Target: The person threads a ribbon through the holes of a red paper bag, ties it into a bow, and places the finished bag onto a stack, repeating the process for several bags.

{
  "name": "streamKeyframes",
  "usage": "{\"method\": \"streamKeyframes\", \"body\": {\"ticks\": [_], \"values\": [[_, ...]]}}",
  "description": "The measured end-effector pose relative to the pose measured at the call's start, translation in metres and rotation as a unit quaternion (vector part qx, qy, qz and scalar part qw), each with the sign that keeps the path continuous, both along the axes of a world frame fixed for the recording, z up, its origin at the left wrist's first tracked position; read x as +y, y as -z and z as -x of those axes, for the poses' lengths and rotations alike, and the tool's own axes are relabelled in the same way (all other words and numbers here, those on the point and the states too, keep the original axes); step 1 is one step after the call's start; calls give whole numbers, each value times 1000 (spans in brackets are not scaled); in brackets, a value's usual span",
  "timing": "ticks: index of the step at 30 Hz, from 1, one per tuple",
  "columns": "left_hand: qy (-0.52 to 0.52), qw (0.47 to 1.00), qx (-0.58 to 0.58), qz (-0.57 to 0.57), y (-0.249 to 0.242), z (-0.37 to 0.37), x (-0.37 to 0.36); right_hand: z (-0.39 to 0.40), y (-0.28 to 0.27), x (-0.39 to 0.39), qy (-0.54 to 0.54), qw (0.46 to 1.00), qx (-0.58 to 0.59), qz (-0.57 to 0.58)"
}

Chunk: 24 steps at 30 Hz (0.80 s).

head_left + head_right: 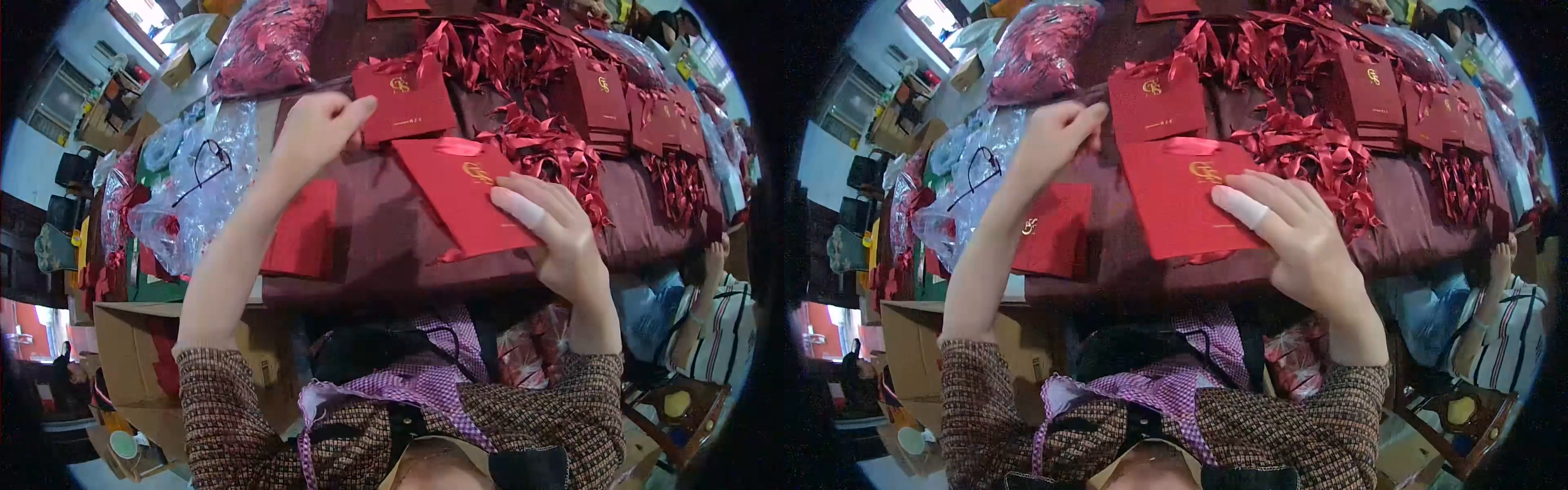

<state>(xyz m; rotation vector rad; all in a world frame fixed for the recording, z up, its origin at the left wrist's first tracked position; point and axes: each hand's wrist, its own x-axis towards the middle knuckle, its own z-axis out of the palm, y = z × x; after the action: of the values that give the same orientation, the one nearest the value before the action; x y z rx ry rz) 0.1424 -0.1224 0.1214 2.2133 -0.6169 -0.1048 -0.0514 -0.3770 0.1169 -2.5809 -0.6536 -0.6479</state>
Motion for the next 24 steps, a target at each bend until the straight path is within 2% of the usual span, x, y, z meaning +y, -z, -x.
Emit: {"method": "streamKeyframes", "body": {"ticks": [1,3,6,7,10,11,13,14,16,17,18,19,20,21,23,24], "values": [[3,990,-133,-50,6,-19,-14,3,-2,-5,0,1000,-3,1],[8,976,-214,-38,14,-40,-46,10,-5,-13,29,999,4,-30],[-14,970,-219,-104,35,-65,-88,14,1,-27,41,995,-8,-87],[-23,952,-279,-127,46,-74,-95,16,2,-33,55,991,-3,-123],[-13,936,-320,-147,67,-93,-109,23,12,-51,100,967,34,-233],[-18,945,-291,-146,72,-99,-113,27,13,-51,145,928,78,-333],[-43,950,-269,-153,65,-97,-120,32,30,-73,189,899,93,-383],[-39,955,-255,-146,60,-98,-120,26,36,-72,143,850,61,-504],[-22,966,-228,-122,55,-113,-121,12,40,-79,85,790,36,-606],[-32,982,-140,-126,51,-122,-124,10,48,-86,79,761,51,-642],[-23,993,71,-92,32,-120,-127,6,50,-90,83,735,64,-670],[-2,981,194,-9,29,-129,-129,2,53,-92,85,709,75,-697],[19,947,313,75,25,-144,-131,-2,58,-93,84,686,77,-719],[81,892,404,185,24,-161,-126,-6,56,-92,73,674,94,-729],[91,864,385,312,16,-166,-130,-10,54,-90,45,636,128,-759],[86,862,354,353,14,-166,-132,-11,55,-91,48,636,124,-760]]}}
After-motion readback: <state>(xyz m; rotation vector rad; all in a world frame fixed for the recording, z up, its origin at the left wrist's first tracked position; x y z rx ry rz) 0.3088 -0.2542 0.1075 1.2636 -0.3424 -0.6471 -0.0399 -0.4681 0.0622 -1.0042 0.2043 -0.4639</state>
